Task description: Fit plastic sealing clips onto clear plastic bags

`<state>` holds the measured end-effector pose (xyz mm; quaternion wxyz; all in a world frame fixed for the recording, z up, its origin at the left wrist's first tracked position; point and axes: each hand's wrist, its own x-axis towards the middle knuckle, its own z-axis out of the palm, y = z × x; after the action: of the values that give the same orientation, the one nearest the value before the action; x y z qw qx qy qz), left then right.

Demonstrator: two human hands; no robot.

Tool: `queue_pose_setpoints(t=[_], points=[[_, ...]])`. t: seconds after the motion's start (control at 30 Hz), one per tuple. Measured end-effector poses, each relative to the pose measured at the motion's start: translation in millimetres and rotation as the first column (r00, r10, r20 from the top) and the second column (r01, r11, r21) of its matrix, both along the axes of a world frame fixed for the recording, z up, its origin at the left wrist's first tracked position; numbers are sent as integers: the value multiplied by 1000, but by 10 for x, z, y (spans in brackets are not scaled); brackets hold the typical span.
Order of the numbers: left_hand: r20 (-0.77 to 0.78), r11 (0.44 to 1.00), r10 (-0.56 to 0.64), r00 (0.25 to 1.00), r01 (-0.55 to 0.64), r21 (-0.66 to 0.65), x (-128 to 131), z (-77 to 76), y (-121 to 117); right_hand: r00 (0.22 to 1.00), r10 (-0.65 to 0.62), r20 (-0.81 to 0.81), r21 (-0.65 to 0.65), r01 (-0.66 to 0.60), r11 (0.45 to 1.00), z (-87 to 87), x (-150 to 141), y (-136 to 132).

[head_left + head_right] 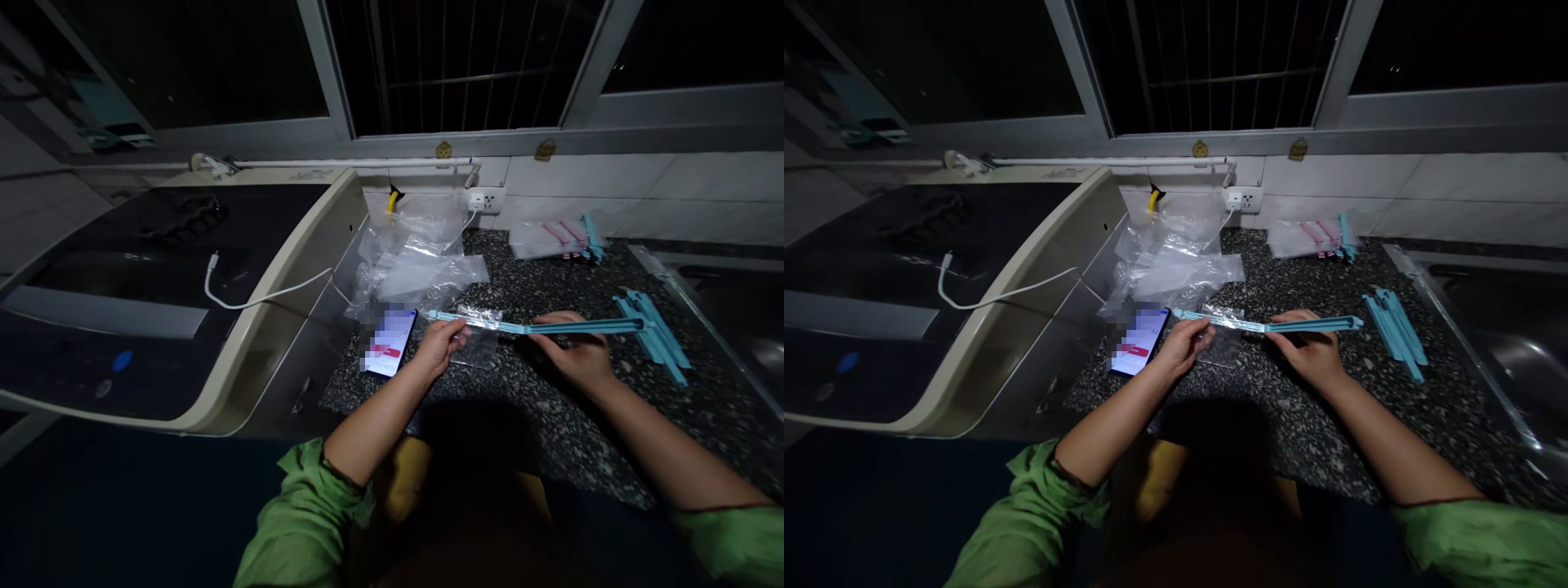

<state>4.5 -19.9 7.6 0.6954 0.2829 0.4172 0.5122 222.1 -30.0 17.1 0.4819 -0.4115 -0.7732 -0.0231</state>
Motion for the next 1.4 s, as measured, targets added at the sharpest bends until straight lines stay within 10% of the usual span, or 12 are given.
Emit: queue_pose_setpoints(t=[1.4], points=[[-133, 994, -90, 987, 97, 51, 54, -61, -11, 995, 83, 64, -42, -80, 996, 7, -87, -72]])
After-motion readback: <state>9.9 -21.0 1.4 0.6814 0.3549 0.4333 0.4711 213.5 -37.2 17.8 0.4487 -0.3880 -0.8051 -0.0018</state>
